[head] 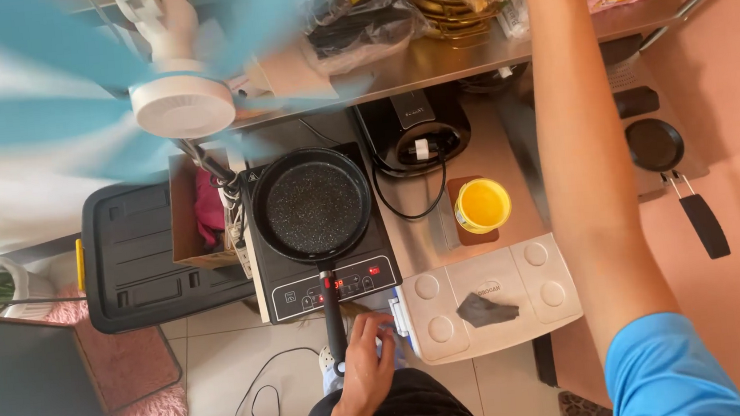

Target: Roasting coffee beans in a pan on an induction stove.

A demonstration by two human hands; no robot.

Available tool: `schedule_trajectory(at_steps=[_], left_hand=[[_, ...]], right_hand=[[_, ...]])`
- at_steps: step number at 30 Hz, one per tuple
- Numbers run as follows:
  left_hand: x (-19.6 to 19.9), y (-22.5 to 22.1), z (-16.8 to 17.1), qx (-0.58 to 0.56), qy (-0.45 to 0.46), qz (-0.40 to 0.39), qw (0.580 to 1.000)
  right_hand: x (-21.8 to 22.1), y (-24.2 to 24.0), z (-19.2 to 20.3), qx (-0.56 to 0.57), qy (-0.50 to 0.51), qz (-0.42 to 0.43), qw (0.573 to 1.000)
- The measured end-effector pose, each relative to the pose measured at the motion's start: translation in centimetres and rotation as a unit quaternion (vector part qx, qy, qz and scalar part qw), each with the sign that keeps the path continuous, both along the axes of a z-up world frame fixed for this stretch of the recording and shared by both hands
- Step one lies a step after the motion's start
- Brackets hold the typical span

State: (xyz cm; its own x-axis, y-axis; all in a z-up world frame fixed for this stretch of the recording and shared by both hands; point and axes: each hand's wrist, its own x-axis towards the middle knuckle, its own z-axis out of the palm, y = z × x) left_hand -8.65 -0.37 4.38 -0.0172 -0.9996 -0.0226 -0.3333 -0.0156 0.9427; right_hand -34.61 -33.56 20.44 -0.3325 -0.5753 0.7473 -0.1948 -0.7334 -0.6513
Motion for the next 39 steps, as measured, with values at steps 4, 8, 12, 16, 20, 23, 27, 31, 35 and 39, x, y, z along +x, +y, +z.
schedule_trajectory(at_steps=[4, 8, 12, 16, 20, 23, 27, 31, 35, 39], left_hand=[[0.2, -0.2, -0.2, 0.025, 0.010, 0.026, 0.999], [0.0, -0.2, -1.0, 0.019, 0.013, 0.035, 0.999], [-1.0, -0.9, -0.6, 0.031, 0.009, 0.019, 0.999], [-2.7, -1.2, -0.3, 0.040, 0.029, -0.022, 0.999], [-4.1, -1.2, -0.7, 0.057, 0.055, -0.051, 0.996], [-6.5, -3.6, -3.6, 0.016, 0.001, -0.065, 0.998], [-13.2, -11.9, -6.8, -0.083, -0.068, -0.070, 0.992], [-18.7, -20.2, -7.1, -0.086, -0.284, -0.098, 0.950], [-20.3, -24.3, -7.7, -0.024, -0.421, -0.261, 0.868], [-18.9, -26.1, -5.7, -0.013, -0.442, -0.292, 0.848]], right_hand=[[-1.5, 0.7, -0.6, 0.020, -0.025, 0.002, 0.999], [-3.2, 9.2, -10.7, 0.327, 0.064, -0.113, 0.936], [-1.0, 15.2, -18.0, 0.358, 0.346, -0.100, 0.861], [-0.6, 16.0, -21.2, 0.376, 0.266, -0.119, 0.880], [-1.2, 16.1, -21.9, 0.339, 0.165, -0.098, 0.921], [-2.0, 17.0, -20.5, 0.333, 0.082, -0.082, 0.936], [-2.7, 19.0, -16.7, 0.350, -0.034, -0.057, 0.934], [-4.4, 20.9, -17.3, 0.345, -0.052, -0.051, 0.936], [-6.8, 23.2, -19.6, 0.376, 0.028, -0.095, 0.921], [-7.5, 24.5, -20.2, 0.408, -0.002, -0.085, 0.909]])
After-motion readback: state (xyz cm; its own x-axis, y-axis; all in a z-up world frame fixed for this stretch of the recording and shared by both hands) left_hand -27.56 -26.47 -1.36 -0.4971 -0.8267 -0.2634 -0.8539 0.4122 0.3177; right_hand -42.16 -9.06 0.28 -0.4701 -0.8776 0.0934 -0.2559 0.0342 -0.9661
